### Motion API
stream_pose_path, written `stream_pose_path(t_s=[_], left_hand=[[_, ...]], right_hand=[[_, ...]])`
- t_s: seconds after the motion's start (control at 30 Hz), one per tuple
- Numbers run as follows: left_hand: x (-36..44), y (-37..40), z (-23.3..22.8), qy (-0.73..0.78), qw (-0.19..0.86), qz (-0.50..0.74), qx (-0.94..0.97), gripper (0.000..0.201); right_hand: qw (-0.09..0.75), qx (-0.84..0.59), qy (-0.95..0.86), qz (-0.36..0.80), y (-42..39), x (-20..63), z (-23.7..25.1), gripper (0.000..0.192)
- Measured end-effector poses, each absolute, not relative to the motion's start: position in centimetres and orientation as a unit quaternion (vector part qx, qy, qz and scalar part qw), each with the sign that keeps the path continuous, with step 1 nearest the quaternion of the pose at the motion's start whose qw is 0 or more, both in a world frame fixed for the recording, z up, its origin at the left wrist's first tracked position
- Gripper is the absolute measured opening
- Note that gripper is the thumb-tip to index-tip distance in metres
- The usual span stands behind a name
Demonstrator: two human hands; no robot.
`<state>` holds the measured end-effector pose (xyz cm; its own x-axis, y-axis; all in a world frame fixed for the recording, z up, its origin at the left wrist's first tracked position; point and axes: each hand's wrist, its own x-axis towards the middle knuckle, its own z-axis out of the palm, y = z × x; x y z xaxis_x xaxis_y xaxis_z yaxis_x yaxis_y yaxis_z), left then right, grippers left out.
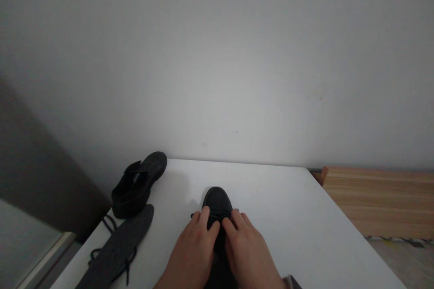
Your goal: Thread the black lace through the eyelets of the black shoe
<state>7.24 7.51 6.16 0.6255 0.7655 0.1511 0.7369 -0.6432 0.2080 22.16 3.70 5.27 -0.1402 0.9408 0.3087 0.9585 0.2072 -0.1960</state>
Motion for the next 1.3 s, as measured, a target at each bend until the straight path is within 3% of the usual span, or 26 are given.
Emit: stream_pose_path(t_s=[0.23, 0.33, 0.53, 0.63, 0.77, 0.87, 1.1, 1.2, 1.3], left_hand=[[7.7, 7.6, 6.8, 0.431, 0.049, 0.122, 0.893, 0.031], [7.7, 7.6, 7.6, 0.431, 0.065, 0.176, 0.882, 0.024], [5.9, 7.4, 11.1, 0.372, 0.292, 0.407, 0.782, 0.015], [4.4, 7.8, 12.4, 0.368, 0.355, 0.528, 0.678, 0.01], [2.6, 9.1, 12.3, 0.371, 0.406, 0.628, 0.551, 0.007], [2.2, 9.8, 11.3, 0.421, 0.401, 0.556, 0.594, 0.011], [3.5, 9.1, 8.3, 0.446, 0.31, 0.199, 0.816, 0.023], [4.0, 8.5, 8.0, 0.432, 0.334, 0.173, 0.819, 0.032], [4.2, 8.1, 8.1, 0.425, 0.384, 0.225, 0.788, 0.031]], right_hand=[[0.225, -0.616, -0.755, -0.003, 3.6, 22.4, 5.5, 0.033], [0.319, -0.589, -0.74, 0.052, 3.4, 22.5, 6.3, 0.028], [0.551, -0.503, -0.629, 0.216, 3.1, 23.4, 9.9, 0.013], [0.657, -0.452, -0.527, 0.295, 3.0, 24.3, 11.2, 0.014], [0.723, -0.421, -0.446, 0.317, 3.2, 25.2, 11.4, 0.019], [0.685, -0.478, -0.454, 0.311, 3.4, 25.6, 10.8, 0.021], [0.386, -0.605, -0.636, 0.284, 3.1, 26.0, 9.1, 0.021], [0.32, -0.621, -0.641, 0.317, 2.9, 25.8, 8.6, 0.019], [0.316, -0.602, -0.643, 0.351, 2.9, 25.4, 8.3, 0.02]])
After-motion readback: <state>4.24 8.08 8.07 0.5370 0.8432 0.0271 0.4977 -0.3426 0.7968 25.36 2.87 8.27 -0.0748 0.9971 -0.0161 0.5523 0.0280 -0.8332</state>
